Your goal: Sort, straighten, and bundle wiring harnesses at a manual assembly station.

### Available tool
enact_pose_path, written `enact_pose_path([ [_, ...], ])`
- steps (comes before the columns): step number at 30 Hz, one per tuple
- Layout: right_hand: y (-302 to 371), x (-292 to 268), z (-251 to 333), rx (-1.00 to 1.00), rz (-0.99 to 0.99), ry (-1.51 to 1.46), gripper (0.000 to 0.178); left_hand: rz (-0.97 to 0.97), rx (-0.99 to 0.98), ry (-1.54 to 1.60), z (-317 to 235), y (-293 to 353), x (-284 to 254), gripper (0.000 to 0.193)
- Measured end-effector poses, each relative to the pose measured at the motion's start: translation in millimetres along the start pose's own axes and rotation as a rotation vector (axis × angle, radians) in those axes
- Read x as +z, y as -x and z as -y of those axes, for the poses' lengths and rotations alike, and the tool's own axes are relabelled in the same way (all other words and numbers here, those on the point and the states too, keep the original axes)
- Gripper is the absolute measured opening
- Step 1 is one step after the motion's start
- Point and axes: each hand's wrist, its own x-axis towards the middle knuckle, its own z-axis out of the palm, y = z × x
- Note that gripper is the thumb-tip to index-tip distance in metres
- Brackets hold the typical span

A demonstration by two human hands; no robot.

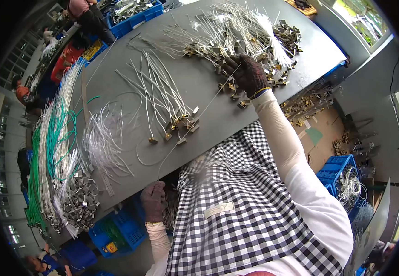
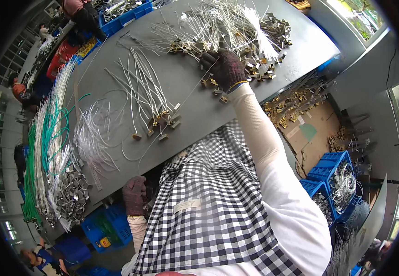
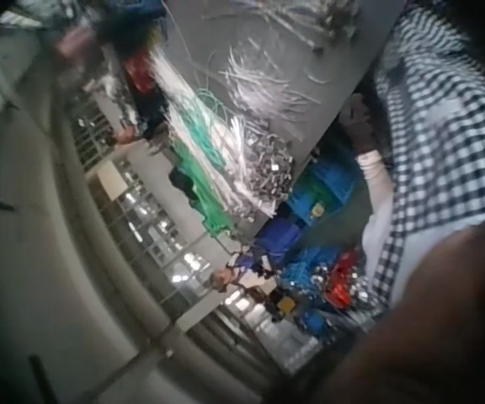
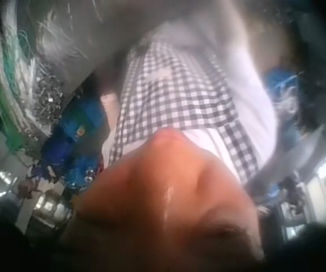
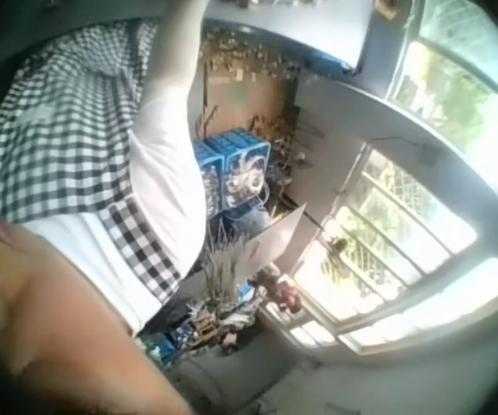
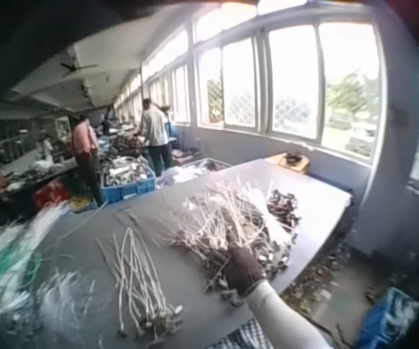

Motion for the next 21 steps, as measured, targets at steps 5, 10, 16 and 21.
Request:
enact_pose_path([
  [5, 1, -5, 2, -0.117, -0.012, 0.005, 0.03, 0.001, 0.046, -0.008, 9, -4, 0, 0.017],
  [10, -23, -39, 9, 0.023, 0.423, -0.01, 0.024, 0.02, 0.019, -0.003, 10, -6, -2, 0.018],
  [16, -17, -42, -5, -0.208, 0.517, 1.332, 0.022, 0.065, 0.026, -0.001, 1, -6, 6, 0.02],
  [21, 58, 10, -47, 0.251, 0.129, 0.253, 0.027, 0.155, 0.089, 0.013, -1, -12, 31, 0.027],
])
